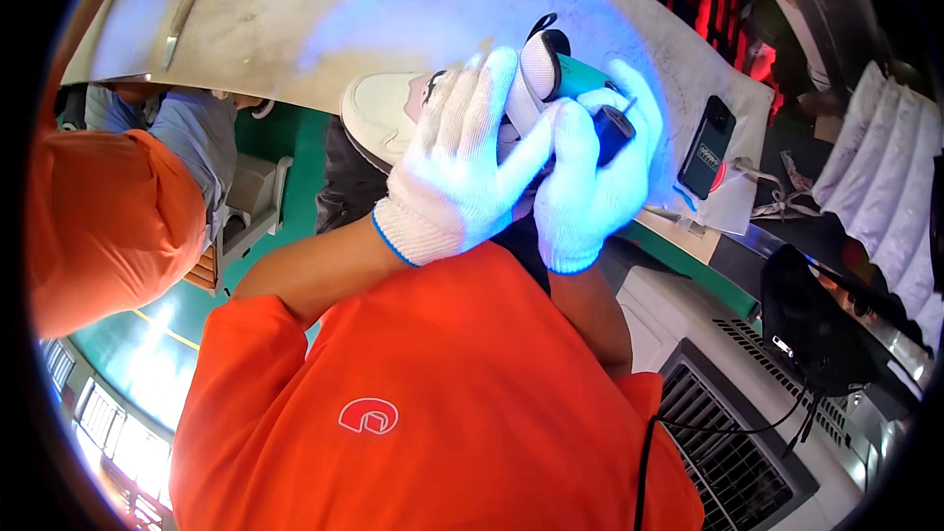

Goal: The person cleans a sneaker using a small black tool, repeatedly scraping and rubbing the upper and sole surfaces. The person rotates the shoe to access different areas and places it on a nearby shelf before picking it up again to continue the cleaning process.

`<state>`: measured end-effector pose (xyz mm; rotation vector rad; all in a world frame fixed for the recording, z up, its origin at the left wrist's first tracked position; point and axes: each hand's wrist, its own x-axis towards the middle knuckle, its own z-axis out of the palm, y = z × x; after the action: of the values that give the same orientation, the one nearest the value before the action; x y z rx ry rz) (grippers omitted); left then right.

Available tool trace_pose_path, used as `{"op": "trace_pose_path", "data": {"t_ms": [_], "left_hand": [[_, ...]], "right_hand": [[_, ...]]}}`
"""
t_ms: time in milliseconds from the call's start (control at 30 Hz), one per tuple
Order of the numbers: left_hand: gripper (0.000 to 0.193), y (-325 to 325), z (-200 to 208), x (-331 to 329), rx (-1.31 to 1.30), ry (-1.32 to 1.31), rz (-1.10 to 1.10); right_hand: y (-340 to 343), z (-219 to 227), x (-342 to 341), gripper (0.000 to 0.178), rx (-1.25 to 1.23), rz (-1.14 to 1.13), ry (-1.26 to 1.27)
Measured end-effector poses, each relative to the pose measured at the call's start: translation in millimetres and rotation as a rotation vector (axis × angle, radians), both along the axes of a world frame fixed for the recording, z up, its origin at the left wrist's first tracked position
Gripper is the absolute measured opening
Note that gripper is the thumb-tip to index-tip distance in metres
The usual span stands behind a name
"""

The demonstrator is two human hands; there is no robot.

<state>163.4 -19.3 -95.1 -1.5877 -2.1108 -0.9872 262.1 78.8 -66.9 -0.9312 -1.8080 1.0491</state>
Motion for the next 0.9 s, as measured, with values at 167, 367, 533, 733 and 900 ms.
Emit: {"op": "trace_pose_path", "data": {"t_ms": [167, 367, 533, 733, 900], "left_hand": [[0.106, -5, 27, -9, -0.155, -0.140, -0.118], [0.114, -57, 63, -70, -0.285, -0.474, -0.298], [0.110, -93, 72, -104, -0.426, -0.401, -0.145], [0.112, -50, 65, -88, -0.616, -0.380, -0.179], [0.105, -22, 71, -84, -0.745, -0.506, -0.171]], "right_hand": [[23, 1, -6, 0.033, -0.007, 0.057, 0.009], [33, -7, -7, 0.036, -0.040, 0.028, 0.093], [36, -7, -7, 0.036, -0.039, 0.021, 0.049], [37, -2, -5, 0.038, -0.048, 0.015, 0.005], [33, -10, -2, 0.036, -0.103, 0.021, 0.110]]}}
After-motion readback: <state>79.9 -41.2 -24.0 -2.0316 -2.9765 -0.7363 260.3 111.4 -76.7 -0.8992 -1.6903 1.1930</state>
